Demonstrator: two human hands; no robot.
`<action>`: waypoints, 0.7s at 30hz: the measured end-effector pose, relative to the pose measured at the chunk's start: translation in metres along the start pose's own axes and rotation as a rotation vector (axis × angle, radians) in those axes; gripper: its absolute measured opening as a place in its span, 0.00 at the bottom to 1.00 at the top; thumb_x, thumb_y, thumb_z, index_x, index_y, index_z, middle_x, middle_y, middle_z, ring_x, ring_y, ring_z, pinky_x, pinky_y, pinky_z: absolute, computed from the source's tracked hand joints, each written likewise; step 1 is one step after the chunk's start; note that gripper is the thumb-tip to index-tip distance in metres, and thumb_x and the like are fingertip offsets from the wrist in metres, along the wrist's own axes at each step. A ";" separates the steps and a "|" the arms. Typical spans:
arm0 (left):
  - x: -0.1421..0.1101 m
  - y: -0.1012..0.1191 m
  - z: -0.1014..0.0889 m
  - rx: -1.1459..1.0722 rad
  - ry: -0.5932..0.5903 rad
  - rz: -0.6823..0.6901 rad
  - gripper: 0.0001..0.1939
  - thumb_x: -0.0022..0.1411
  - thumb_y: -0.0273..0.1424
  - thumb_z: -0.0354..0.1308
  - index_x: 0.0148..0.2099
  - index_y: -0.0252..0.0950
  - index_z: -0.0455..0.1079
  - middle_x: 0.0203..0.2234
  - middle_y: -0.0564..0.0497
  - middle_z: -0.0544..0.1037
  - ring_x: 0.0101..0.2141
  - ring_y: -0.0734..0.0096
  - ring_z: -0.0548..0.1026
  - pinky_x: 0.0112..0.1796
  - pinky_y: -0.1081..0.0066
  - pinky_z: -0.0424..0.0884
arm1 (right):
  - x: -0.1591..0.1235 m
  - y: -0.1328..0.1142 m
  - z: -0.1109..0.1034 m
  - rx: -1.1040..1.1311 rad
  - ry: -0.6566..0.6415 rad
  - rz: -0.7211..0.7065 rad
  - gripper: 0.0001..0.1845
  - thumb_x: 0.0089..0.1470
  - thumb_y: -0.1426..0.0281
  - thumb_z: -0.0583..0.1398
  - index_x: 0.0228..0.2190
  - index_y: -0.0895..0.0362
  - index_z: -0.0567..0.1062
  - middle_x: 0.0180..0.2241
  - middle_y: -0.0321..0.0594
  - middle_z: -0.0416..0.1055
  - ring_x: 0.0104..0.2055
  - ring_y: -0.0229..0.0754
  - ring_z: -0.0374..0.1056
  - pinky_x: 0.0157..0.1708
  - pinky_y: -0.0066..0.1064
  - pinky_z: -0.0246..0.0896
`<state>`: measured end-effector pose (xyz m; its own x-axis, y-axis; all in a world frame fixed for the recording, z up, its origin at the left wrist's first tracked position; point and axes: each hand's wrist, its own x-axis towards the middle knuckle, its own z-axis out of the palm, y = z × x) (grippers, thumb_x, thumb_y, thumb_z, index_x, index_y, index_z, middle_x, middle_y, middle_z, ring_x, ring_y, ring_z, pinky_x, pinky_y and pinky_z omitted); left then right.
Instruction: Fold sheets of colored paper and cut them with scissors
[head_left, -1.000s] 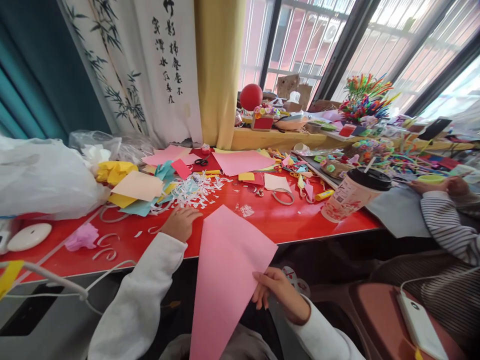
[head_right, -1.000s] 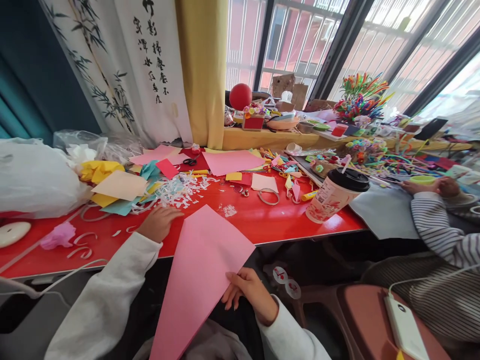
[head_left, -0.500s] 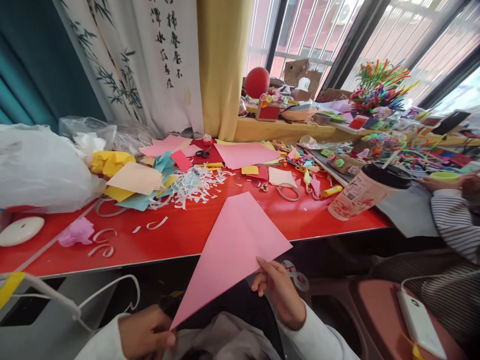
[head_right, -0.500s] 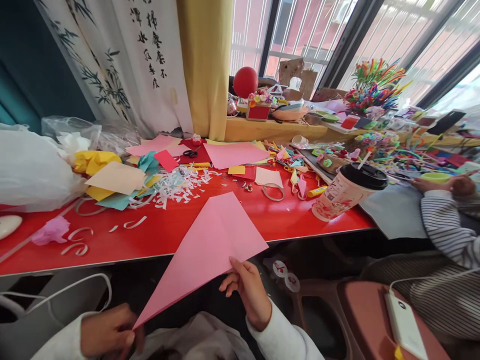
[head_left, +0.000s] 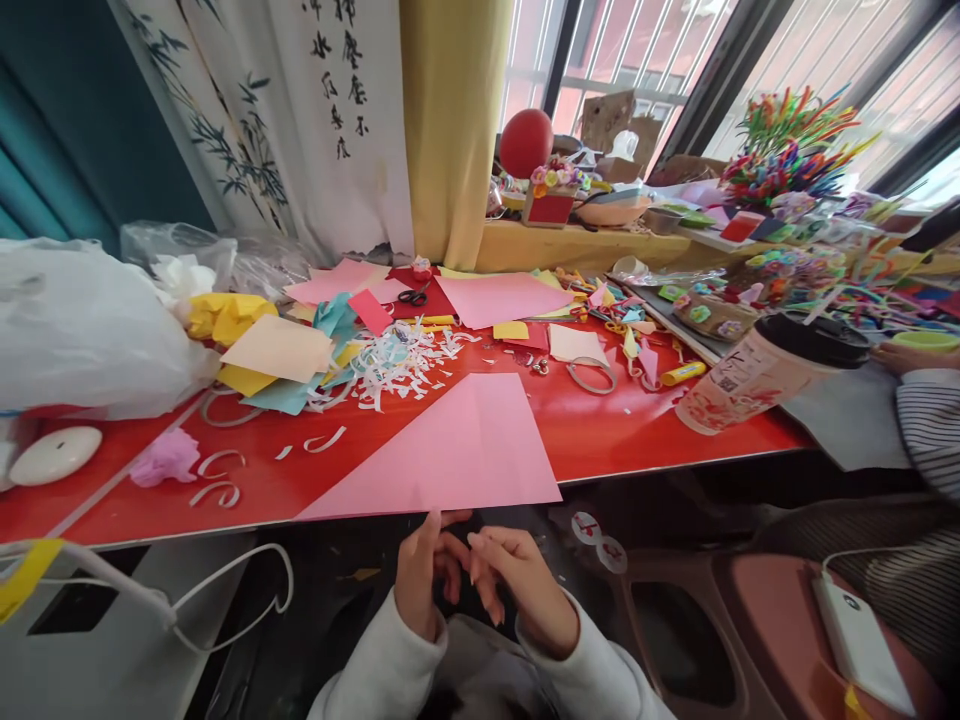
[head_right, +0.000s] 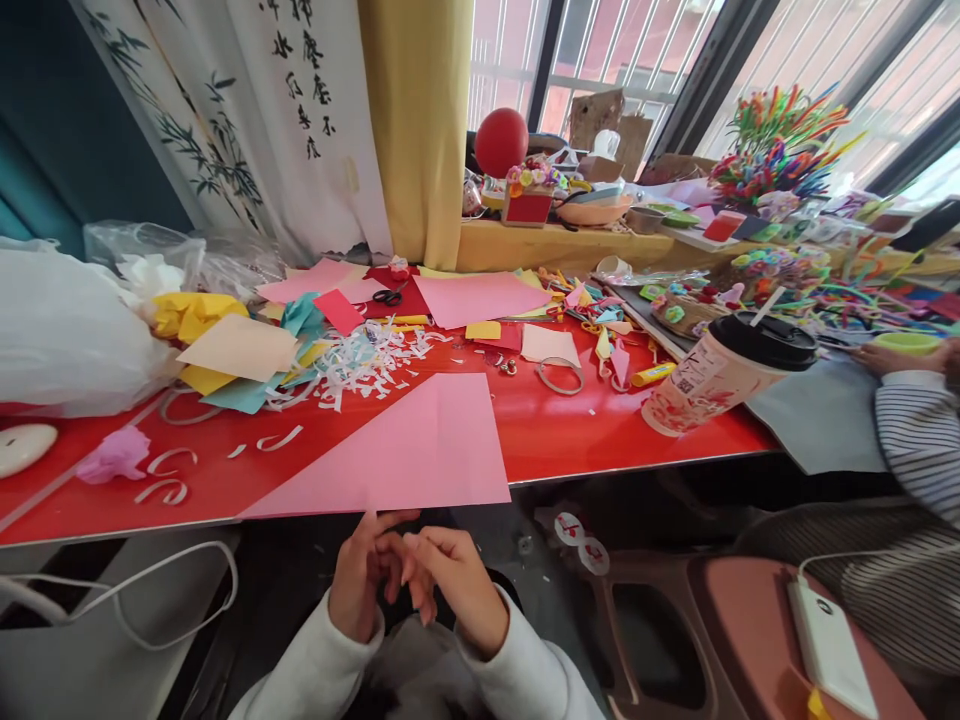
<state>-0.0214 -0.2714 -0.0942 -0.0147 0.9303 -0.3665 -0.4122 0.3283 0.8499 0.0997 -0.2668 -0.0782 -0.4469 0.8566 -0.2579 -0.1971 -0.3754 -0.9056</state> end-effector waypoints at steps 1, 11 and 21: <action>0.004 0.002 0.002 0.007 0.041 -0.015 0.33 0.50 0.56 0.49 0.37 0.27 0.71 0.11 0.53 0.70 0.08 0.78 0.62 0.10 0.79 0.52 | -0.002 -0.001 -0.001 -0.059 -0.057 0.006 0.24 0.49 0.53 0.57 0.17 0.60 0.67 0.09 0.31 0.61 0.08 0.28 0.54 0.08 0.18 0.46; 0.001 -0.006 0.003 -0.030 0.235 0.212 0.23 0.50 0.47 0.56 0.15 0.34 0.66 0.08 0.51 0.67 0.09 0.78 0.62 0.12 0.76 0.56 | -0.024 -0.145 -0.050 -0.858 -0.732 -0.137 0.16 0.58 0.68 0.51 0.36 0.61 0.77 0.25 0.46 0.74 0.29 0.39 0.71 0.32 0.28 0.63; -0.007 0.007 -0.021 0.291 -0.011 -0.045 0.23 0.56 0.49 0.50 0.20 0.37 0.68 0.12 0.50 0.69 0.16 0.70 0.69 0.21 0.70 0.69 | 0.232 -0.244 0.017 -1.073 0.063 -0.209 0.11 0.56 0.72 0.55 0.32 0.67 0.74 0.25 0.38 0.70 0.27 0.33 0.68 0.28 0.26 0.64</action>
<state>-0.0432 -0.2793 -0.0937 0.0084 0.9151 -0.4030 -0.1337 0.4005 0.9065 0.0297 0.0171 0.0883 -0.4415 0.8956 -0.0543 0.6125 0.2566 -0.7476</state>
